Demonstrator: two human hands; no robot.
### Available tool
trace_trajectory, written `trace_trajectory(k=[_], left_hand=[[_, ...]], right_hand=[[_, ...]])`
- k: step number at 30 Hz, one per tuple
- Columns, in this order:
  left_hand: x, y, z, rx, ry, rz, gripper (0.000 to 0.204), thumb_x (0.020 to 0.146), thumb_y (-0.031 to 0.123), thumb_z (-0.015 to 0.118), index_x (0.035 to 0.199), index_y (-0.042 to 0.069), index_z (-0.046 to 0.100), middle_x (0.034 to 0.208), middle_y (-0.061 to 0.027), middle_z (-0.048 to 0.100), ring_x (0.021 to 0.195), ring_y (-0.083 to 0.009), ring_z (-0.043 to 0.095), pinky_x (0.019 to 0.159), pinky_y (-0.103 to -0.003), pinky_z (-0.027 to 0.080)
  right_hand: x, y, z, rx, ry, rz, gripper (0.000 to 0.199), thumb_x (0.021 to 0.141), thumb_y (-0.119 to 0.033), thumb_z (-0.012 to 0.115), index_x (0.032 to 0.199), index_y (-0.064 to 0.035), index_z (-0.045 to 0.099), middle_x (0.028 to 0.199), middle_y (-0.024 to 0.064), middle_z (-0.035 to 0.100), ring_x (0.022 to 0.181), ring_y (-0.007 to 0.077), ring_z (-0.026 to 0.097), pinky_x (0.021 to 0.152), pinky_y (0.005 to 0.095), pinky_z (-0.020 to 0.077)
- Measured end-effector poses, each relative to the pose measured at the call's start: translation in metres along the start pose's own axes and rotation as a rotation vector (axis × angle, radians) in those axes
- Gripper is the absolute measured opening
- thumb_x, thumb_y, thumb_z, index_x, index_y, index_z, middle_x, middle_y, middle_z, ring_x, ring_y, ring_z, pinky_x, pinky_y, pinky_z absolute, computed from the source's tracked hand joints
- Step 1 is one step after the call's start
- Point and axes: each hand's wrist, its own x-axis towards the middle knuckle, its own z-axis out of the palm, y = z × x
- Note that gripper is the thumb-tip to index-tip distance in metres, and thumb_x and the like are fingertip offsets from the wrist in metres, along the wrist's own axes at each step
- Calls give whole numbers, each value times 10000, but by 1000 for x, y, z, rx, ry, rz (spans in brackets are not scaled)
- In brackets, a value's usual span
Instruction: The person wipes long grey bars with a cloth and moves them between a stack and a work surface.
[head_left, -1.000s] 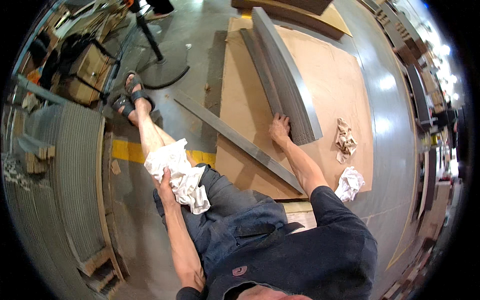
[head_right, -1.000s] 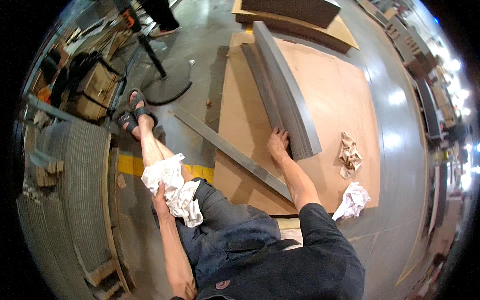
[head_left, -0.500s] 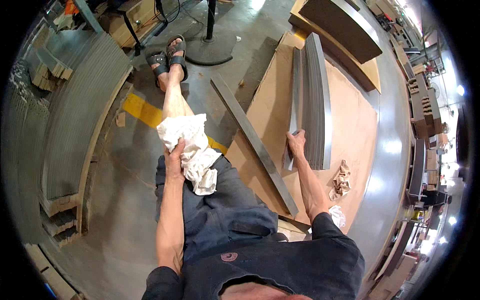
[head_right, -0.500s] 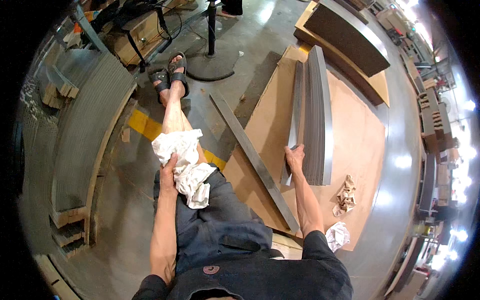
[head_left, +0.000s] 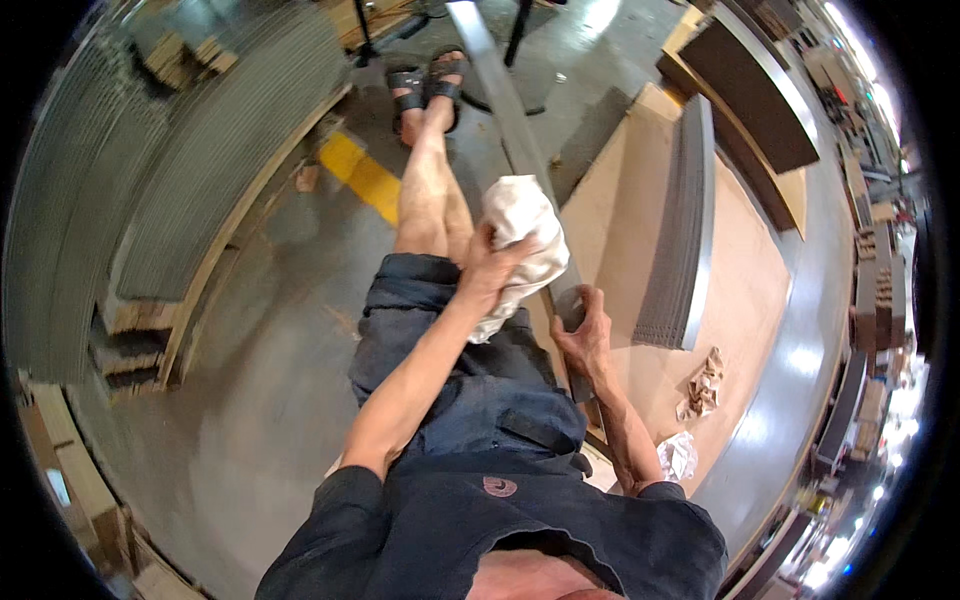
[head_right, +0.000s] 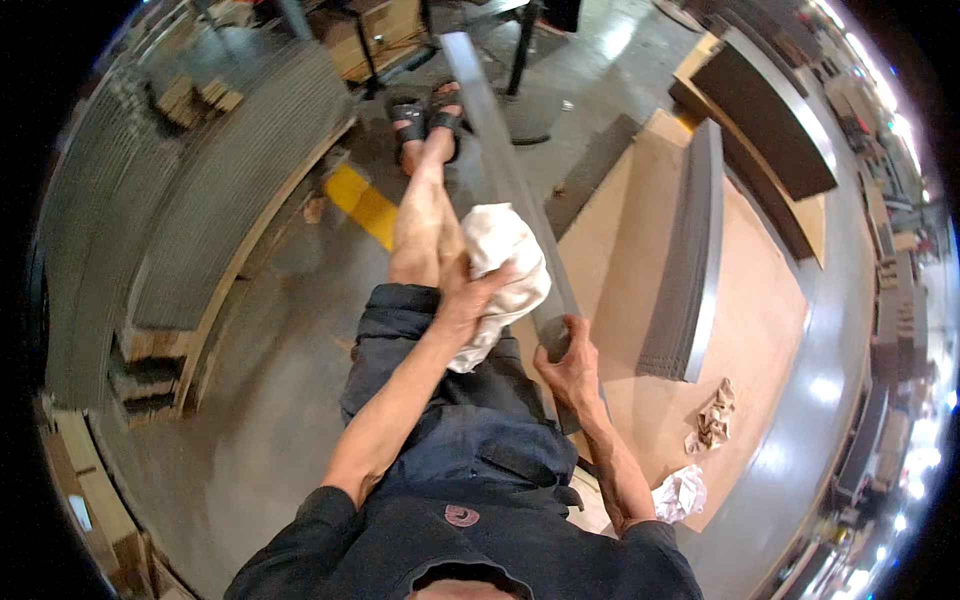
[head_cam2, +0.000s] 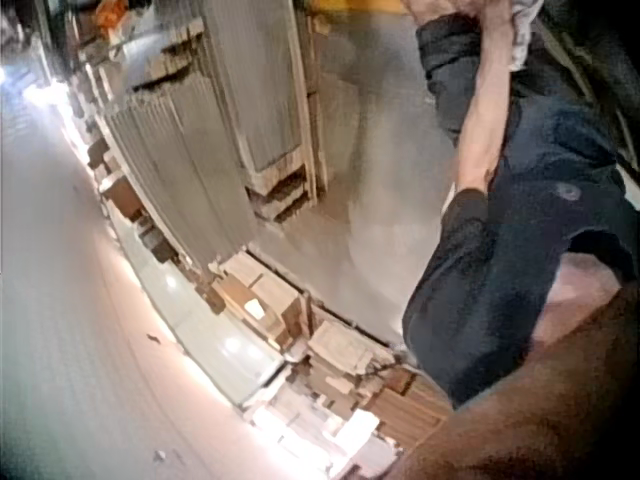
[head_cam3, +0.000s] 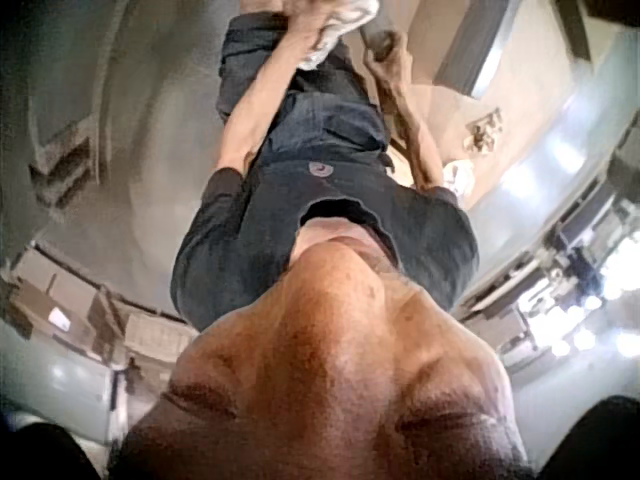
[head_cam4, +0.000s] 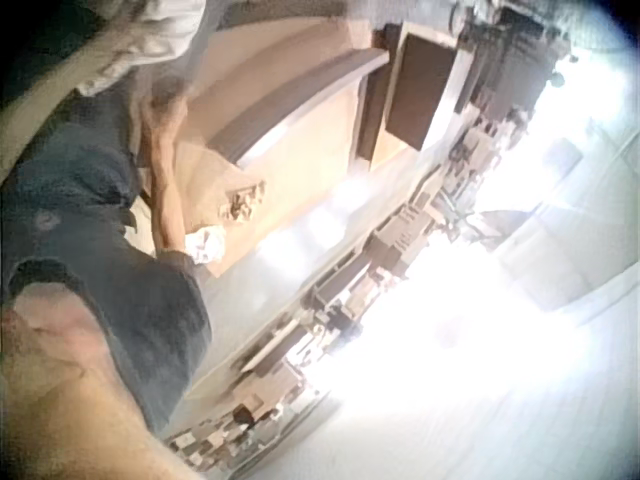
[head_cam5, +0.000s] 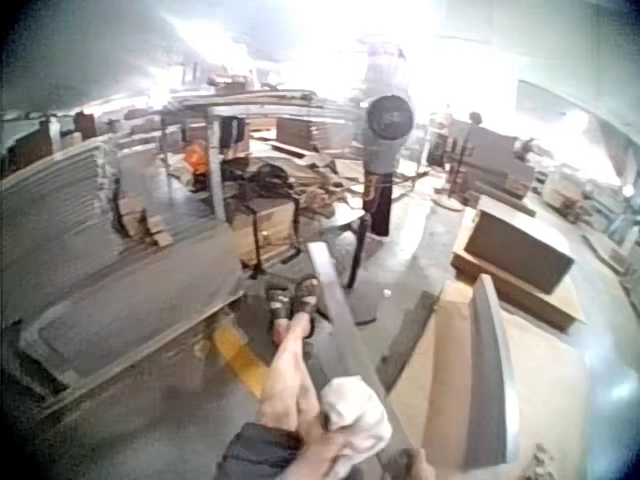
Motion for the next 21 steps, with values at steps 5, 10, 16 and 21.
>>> trace_trajectory(k=[5, 10, 16, 21], left_hand=[[23, 35, 2, -82, 354, 169, 576, 713, 60, 817, 1217, 14, 542, 1125, -67, 623, 968, -174, 617, 767, -310, 542], [83, 154, -83, -332, 332, 238, 389, 754, -3, 735, 1115, 20, 593, 1019, -94, 661, 844, -226, 670, 692, -370, 593], [93, 261, -191, -344, 423, 381, 317, 770, 42, 710, 1059, -20, 593, 968, -145, 686, 758, -238, 696, 637, -360, 605], [81, 257, -201, -342, 363, 475, 346, 867, 154, 643, 1154, -27, 576, 1052, -159, 663, 896, -250, 677, 764, -383, 587]], right_hand=[[-1, -27, -3, -20, -170, -228, 563, 721, -119, 699, 1220, -36, 452, 1022, 252, 619, 933, 412, 629, 790, 433, 520], [-21, 4, -43, -131, -277, -408, 558, 704, -101, 687, 1209, -17, 468, 964, 239, 621, 856, 409, 635, 726, 437, 524], [-65, 83, -73, -208, -276, -484, 602, 639, -102, 698, 1187, -17, 467, 889, 210, 621, 736, 389, 633, 655, 438, 518], [-70, 72, -70, -264, -288, -519, 623, 618, -106, 710, 1187, -20, 470, 887, 196, 623, 745, 379, 630, 657, 444, 515]])
